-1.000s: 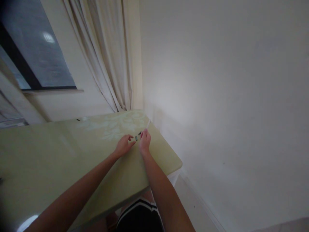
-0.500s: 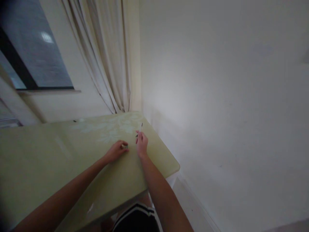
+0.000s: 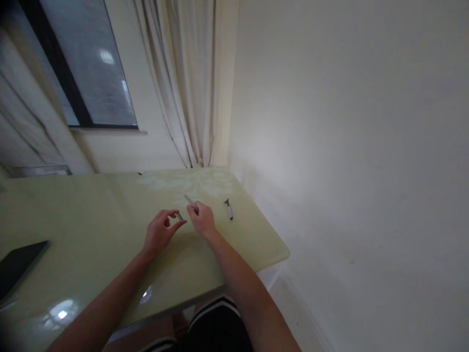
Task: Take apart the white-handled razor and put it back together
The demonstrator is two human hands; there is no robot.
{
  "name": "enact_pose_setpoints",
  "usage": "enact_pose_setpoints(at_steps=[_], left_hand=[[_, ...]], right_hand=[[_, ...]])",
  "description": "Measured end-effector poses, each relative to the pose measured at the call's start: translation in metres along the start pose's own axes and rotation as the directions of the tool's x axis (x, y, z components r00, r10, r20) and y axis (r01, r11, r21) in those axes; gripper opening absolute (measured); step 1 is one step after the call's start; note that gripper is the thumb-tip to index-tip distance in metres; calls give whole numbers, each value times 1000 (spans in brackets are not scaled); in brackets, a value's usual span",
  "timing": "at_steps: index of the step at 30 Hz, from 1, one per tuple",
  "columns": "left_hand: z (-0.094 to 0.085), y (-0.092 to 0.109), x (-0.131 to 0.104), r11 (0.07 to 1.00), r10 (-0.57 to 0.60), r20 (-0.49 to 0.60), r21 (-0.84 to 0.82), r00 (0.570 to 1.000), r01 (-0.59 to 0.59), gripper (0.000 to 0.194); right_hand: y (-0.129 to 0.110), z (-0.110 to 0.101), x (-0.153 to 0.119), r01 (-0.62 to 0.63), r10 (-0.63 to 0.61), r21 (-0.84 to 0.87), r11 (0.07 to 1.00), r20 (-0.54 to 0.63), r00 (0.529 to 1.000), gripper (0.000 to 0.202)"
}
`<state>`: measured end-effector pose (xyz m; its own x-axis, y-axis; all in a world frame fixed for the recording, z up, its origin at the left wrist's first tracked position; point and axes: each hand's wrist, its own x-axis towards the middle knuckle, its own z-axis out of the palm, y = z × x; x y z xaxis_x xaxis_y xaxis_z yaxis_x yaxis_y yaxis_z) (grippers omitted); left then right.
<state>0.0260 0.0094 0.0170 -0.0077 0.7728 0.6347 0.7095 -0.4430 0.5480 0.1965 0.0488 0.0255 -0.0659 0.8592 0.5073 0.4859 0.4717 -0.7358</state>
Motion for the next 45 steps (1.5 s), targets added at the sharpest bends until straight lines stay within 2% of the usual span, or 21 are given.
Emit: enact_pose_setpoints(at_steps=[4,8,11,15,19,28,32,37,41,45], left_hand=[[2,-3,-3,996,70,-5,-51,998,-70,29],[4,-10,-5,990,119,11,-82,993,-118,23],[7,-9,-6,989,137,25,-58,990,-136,22],[7,-4,-7,989,140,13,-38,990,-140,21],[6,-4,-8,987,161,51,-35,986,-160,25],[6,-3,-10,983,183,120,-17,976,-182,11],[9,-3,-12,982,185,145,-49,972,-180,15],[12,-7,-12,995,78,99,-75,992,-71,21],[11,-10,-11,979,163,123,-146,979,-144,32],[8,-9,-9,972,202,97,-144,974,-187,27]], right_hand=[[-2,21,-13,14,-13,58,998,-9,1000,41],[-1,12,-28,59,-66,97,994,68,995,36],[0,4,-29,21,-34,123,992,104,994,34],[0,4,-27,-1,-9,111,994,86,996,34],[-1,5,-25,11,-16,110,994,52,999,29],[-1,3,-24,1,-2,80,997,5,1000,30],[-2,4,-25,-7,4,93,996,35,999,32],[1,5,-25,16,-25,125,992,70,997,32],[2,6,-26,16,-35,165,986,111,993,29],[0,3,-26,-1,-30,187,982,166,986,32]])
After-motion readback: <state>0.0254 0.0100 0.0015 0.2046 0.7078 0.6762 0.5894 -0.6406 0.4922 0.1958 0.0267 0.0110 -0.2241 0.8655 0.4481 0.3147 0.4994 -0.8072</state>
